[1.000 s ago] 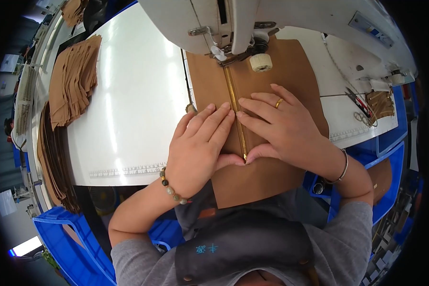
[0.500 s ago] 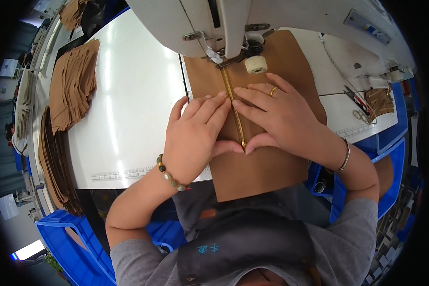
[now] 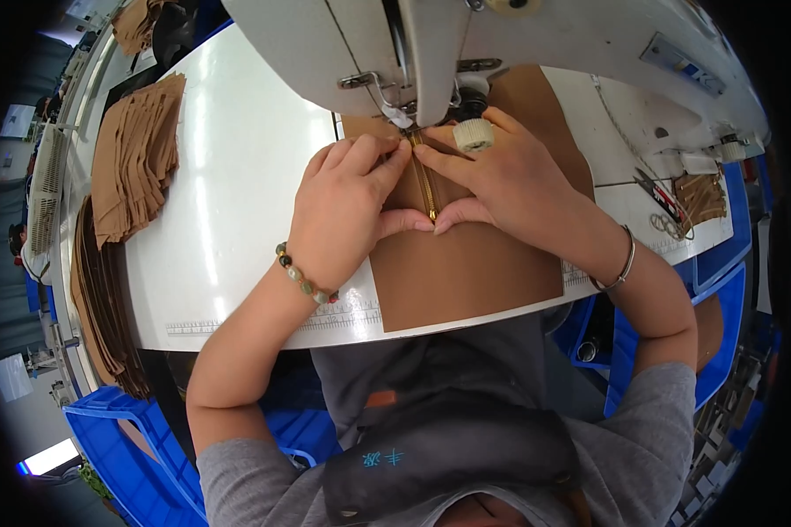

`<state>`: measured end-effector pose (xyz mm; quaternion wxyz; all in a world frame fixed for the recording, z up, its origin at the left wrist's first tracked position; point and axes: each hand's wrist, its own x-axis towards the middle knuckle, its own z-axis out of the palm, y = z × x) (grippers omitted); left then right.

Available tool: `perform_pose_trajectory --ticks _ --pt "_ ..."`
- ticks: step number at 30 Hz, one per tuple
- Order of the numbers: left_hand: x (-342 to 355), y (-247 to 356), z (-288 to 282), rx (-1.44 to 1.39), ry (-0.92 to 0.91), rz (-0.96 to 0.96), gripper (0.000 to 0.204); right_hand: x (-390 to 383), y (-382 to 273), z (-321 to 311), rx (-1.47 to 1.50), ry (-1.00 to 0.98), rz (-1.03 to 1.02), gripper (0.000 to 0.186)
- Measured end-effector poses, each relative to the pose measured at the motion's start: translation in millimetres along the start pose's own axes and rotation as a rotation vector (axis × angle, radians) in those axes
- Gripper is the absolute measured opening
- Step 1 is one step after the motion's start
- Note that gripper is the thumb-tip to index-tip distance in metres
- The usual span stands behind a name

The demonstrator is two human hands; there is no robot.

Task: Sewing zippers onto leather panels using an industrial sewing machine in a workshop environment.

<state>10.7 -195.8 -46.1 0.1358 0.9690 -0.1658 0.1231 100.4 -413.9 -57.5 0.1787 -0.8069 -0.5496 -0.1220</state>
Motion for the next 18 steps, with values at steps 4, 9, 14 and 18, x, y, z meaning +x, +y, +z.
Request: perform_pose_trajectory --ticks 4,9,14,18 --pt "2.7 -4.3 2.1 -0.028 0.041 0.020 0.071 1.7 2.0 2.5 -0.007 0.006 -0.002 0.062" --pt "3.0 -5.2 1.9 -0.027 0.050 0.024 0.070 2.0 1.2 0.7 0.002 0.001 0.008 0.059" --pt "1.7 -4.6 2.2 -0.050 0.041 0.014 0.071 3.7 1.4 -0.6 0.024 0.037 -0.011 0.057" --pt "-6.9 -1.7 5.9 -0.101 0.041 -0.055 0.062 1.4 -1.6 -4.3 0.087 0.018 0.036 0.056"
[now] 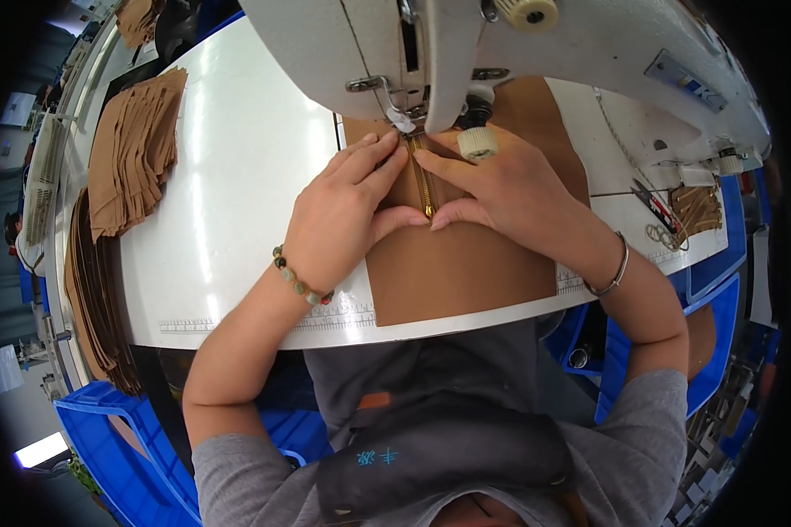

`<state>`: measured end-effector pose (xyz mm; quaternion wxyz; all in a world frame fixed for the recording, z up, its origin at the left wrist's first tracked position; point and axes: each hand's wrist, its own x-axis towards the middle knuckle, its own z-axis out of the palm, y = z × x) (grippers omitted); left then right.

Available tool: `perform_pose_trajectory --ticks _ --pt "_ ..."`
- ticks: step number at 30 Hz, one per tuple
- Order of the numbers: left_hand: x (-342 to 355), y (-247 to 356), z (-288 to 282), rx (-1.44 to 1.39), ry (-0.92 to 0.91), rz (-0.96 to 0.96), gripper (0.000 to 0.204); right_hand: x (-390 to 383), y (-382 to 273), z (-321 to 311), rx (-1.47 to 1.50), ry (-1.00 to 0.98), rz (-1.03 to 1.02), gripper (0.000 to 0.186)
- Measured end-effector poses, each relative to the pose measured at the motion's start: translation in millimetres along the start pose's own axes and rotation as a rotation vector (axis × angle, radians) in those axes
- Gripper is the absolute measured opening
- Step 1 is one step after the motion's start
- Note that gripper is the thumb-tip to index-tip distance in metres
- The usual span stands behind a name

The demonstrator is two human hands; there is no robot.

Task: Sewing zippers onto leather panels using an industrial sewing machine in a workshop environment.

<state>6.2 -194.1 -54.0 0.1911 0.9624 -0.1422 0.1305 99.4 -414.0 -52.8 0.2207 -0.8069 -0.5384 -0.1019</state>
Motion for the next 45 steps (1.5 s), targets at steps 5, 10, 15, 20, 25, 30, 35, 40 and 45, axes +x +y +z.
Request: perform_pose_trajectory --ticks 5,10,15,20,25,30,35,40,45 --pt "-27.0 10.6 -4.2 -0.081 -0.001 -0.094 0.054 -16.5 -15.3 -6.4 0.054 -0.016 -0.019 0.053" --pt "-34.6 23.7 -3.6 -0.061 -0.011 -0.049 0.057 -20.9 -16.5 -8.5 0.058 -0.077 0.003 0.052" --pt "-29.7 25.4 -4.2 0.000 -0.024 0.043 0.062 -20.3 -17.5 -7.0 -0.004 -0.045 -0.060 0.056" --pt "-28.4 24.1 -5.8 0.006 -0.040 0.062 0.063 -21.1 -17.9 -6.9 -0.035 -0.025 -0.099 0.057" --pt "-18.9 16.5 -5.0 0.004 -0.038 0.068 0.062 -14.3 -12.7 -5.8 -0.028 -0.066 -0.045 0.055" --pt "-6.5 5.0 -2.4 0.028 -0.007 0.063 0.060 -6.3 -2.2 -2.5 0.006 -0.096 0.032 0.054" --pt "3.8 -3.1 0.8 0.033 0.021 0.058 0.056 -1.4 7.7 4.0 -0.025 -0.030 0.013 0.054" --pt "5.1 -4.6 3.2 0.020 0.072 0.037 0.051 -2.1 9.7 5.7 -0.058 -0.043 0.041 0.050" --pt "1.1 -4.1 4.0 -0.007 0.084 0.049 0.048 -2.0 9.3 4.3 -0.048 -0.054 0.040 0.047"
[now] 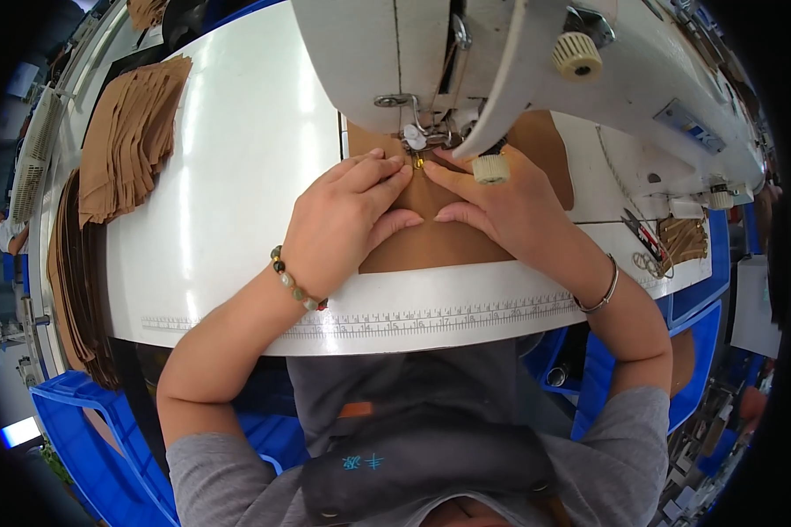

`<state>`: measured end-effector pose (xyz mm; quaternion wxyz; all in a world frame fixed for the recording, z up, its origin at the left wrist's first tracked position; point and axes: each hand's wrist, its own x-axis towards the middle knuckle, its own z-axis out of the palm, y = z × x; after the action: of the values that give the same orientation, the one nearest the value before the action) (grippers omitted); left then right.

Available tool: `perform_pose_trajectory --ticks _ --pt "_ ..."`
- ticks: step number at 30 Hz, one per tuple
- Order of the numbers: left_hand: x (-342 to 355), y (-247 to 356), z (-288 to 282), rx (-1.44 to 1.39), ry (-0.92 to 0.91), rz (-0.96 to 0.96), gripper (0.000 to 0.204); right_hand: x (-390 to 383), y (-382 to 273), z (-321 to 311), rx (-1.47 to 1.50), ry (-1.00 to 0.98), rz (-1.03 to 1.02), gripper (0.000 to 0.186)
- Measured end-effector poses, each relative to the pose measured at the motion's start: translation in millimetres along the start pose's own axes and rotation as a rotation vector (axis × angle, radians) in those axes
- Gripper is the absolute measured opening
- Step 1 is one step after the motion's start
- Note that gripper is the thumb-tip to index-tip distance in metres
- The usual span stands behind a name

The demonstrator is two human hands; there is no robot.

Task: Sewing zippers onto leather panels using an industrial sewing machine in a workshop environment.

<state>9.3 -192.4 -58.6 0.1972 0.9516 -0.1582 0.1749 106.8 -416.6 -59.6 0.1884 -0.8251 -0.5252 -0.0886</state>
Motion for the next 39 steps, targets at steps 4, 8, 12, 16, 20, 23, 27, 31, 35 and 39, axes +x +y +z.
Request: perform_pose_trajectory --ticks 4,8,12,16,20,23,27,31,35,39 --pt "0.8 -1.5 0.4 -0.009 0.022 0.025 0.046 1.7 -0.4 -0.6 -0.018 0.040 -0.040 0.047" --pt "2.6 -2.7 1.0 0.012 0.039 0.038 0.047 2.3 -1.2 0.1 -0.042 0.023 -0.015 0.049" --pt "3.9 -2.9 0.6 0.054 0.028 0.048 0.047 3.3 -0.8 0.7 -0.038 0.040 -0.016 0.052" --pt "5.3 -4.1 -0.6 0.072 0.006 0.045 0.049 3.6 0.9 0.3 -0.041 0.064 -0.022 0.049" --pt "4.3 -3.5 0.0 0.091 0.003 0.034 0.049 2.2 9.8 -3.8 0.288 -0.012 0.051 0.040" --pt "0.4 0.1 0.0 0.146 0.022 0.058 0.049 1.2 17.9 -9.4 0.842 -0.029 0.194 0.046" --pt "-5.9 6.1 -2.5 0.168 -0.007 0.053 0.053 0.0 16.9 -13.9 0.799 -0.009 0.213 0.042" --pt "-5.9 7.8 -4.0 0.173 -0.035 0.037 0.058 -4.7 -4.8 -4.4 0.088 0.031 -0.036 0.051" --pt "-2.7 5.4 -4.2 0.176 -0.041 0.045 0.058 -5.5 -8.0 -0.7 0.022 0.046 -0.030 0.057" --pt "3.3 0.7 -1.6 0.186 -0.016 0.042 0.058 -1.6 -0.2 -1.1 0.002 -0.035 0.016 0.063"
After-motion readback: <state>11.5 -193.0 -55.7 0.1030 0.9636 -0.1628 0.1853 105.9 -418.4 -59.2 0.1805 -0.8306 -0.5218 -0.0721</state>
